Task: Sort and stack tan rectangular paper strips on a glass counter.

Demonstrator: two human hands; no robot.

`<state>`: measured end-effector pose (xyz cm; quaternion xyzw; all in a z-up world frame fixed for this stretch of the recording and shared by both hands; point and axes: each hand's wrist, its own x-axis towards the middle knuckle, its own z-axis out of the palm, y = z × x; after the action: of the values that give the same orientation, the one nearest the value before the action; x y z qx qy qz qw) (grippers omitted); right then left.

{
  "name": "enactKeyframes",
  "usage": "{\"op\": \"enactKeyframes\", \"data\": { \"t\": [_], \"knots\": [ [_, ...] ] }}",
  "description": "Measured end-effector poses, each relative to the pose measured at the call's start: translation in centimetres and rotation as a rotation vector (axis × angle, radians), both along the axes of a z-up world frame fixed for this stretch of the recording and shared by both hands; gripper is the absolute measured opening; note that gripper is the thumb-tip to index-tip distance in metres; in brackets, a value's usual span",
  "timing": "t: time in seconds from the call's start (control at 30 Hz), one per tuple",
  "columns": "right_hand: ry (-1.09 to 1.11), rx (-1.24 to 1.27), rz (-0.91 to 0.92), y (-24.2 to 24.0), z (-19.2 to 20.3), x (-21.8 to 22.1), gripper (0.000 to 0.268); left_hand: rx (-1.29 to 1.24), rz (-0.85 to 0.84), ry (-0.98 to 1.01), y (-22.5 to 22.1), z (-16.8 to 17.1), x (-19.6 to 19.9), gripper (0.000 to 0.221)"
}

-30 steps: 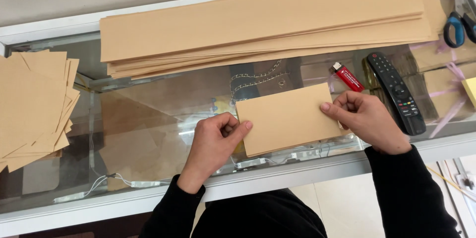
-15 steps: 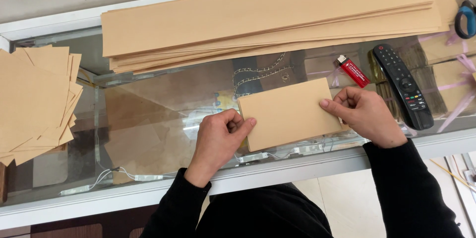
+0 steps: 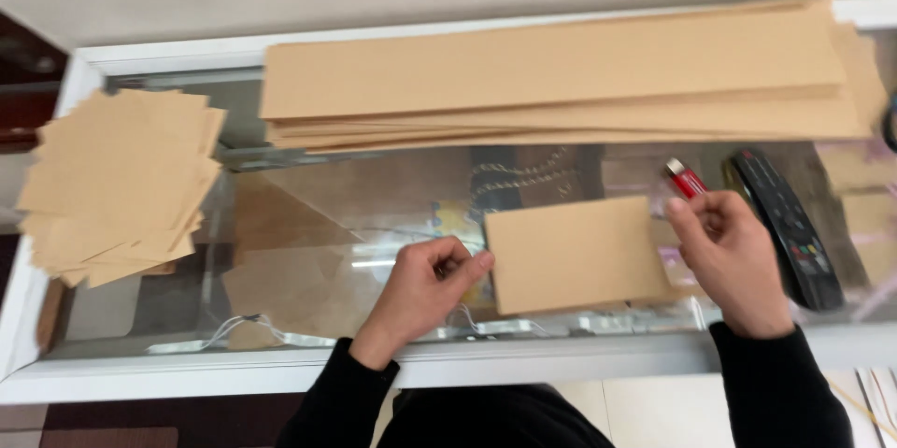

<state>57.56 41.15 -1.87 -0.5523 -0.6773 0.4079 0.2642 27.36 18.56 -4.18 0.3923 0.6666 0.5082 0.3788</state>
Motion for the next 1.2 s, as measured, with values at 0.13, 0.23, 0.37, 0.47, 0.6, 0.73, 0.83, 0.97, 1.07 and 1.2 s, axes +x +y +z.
{"op": "enactKeyframes", "data": {
  "t": [0.13,0.23,0.37,0.47,0.6,0.73,0.83,0.97,1.07,1.2],
  "knots": [
    [0.14,-0.022,0.032,-1.9,4.1,-5.8,0.022,0.05,0.084,0.015,-2.8,1.5,-1.7,0.04],
    [0.137,-0.018,0.192,-4.1,7.5,-11.5,0.015,0.043,0.202,-0.012,-5.7,3.5,-3.9,0.034],
    [0.104,-0.021,0.461,-7.6,10.8,-20.1,0.034,0.136,0.418,0.209,-10.4,6.1,-9.1,0.02],
    [0.116,0.04,0.661,-10.4,11.1,-26.8,0.036,0.101,0.533,0.455,-14.3,7.7,-14.3,0.023],
    [0.218,0.197,0.889,-14.0,9.2,-36.1,0.039,-0.034,0.742,0.823,-18.4,8.1,-20.4,0.026],
    [0.146,0.276,1.005,-15.6,5.9,-44.3,0.039,-0.078,0.659,0.881,-19.8,8.0,-22.9,0.037],
    [0.005,0.424,1.041,-15.8,2.9,-49.2,0.048,-0.192,0.52,0.866,-20.5,7.0,-24.1,0.047],
    [-0.289,0.467,1.068,-17.3,3.2,-51.9,0.067,-0.28,0.47,0.839,-20.7,4.9,-25.4,0.051],
    [-0.388,0.376,1.031,-17.7,3.1,-53.4,0.072,-0.255,0.498,0.812,-21.0,4.3,-25.7,0.052],
    [-0.408,0.267,0.942,-18.2,3.3,-54.3,0.052,-0.275,0.514,0.732,-21.1,3.7,-26.2,0.063]
  ]
}}
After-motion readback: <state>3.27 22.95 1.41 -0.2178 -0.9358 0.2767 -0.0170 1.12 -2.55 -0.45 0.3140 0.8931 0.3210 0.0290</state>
